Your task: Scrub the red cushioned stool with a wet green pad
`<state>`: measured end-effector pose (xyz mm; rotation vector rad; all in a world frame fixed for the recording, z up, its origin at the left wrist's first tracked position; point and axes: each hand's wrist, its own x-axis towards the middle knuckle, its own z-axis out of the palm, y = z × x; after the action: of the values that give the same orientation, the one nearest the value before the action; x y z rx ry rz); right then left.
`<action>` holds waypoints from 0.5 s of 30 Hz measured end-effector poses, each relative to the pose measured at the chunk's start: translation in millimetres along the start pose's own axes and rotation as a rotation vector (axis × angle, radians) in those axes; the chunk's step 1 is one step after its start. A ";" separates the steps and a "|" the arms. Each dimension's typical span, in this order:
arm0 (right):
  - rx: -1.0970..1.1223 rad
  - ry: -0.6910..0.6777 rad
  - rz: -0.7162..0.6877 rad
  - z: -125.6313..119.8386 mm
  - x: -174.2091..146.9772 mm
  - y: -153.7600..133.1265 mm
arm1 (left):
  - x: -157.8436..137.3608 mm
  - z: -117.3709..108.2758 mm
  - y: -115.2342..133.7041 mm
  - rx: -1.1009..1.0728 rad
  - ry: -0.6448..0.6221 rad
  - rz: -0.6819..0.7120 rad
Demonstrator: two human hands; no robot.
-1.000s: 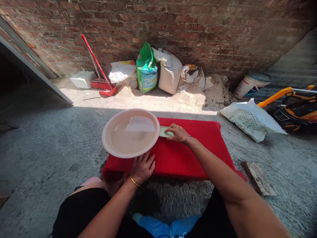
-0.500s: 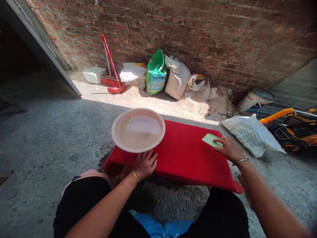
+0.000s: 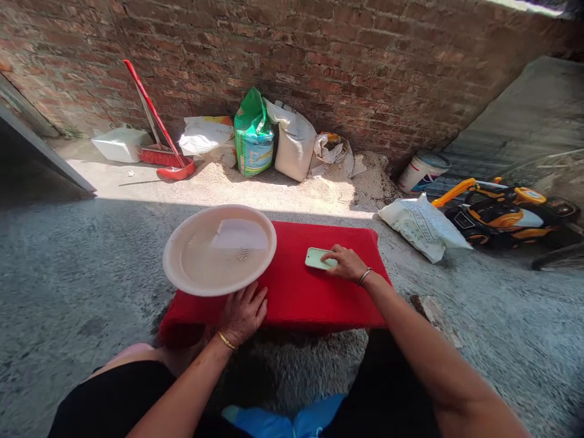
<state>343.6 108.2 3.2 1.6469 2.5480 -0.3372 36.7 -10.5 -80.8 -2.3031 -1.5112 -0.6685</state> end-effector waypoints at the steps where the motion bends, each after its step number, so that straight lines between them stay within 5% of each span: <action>1: 0.020 0.000 0.076 0.8 -15.4 26.4 | 0.3 0.0 0.3 0.000 0.001 0.000; 5: -0.001 0.038 0.341 2.2 -86.1 126.2 | 0.2 0.3 0.0 -0.002 -0.007 0.004; 8: -0.155 0.087 0.579 -1.6 -128.7 162.7 | -0.3 1.6 -1.8 0.006 -0.007 0.019; 11: -0.170 0.213 0.641 -3.3 -139.7 147.6 | -0.4 3.2 -4.2 0.013 -0.003 0.032; 15: 0.024 0.348 0.425 9.9 -103.9 67.4 | 0.0 4.8 -7.5 0.017 -0.018 0.050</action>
<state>447.6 40.1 4.5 2.3688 2.3106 -0.0475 30.8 -5.2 -84.8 -2.3317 -1.4569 -0.6206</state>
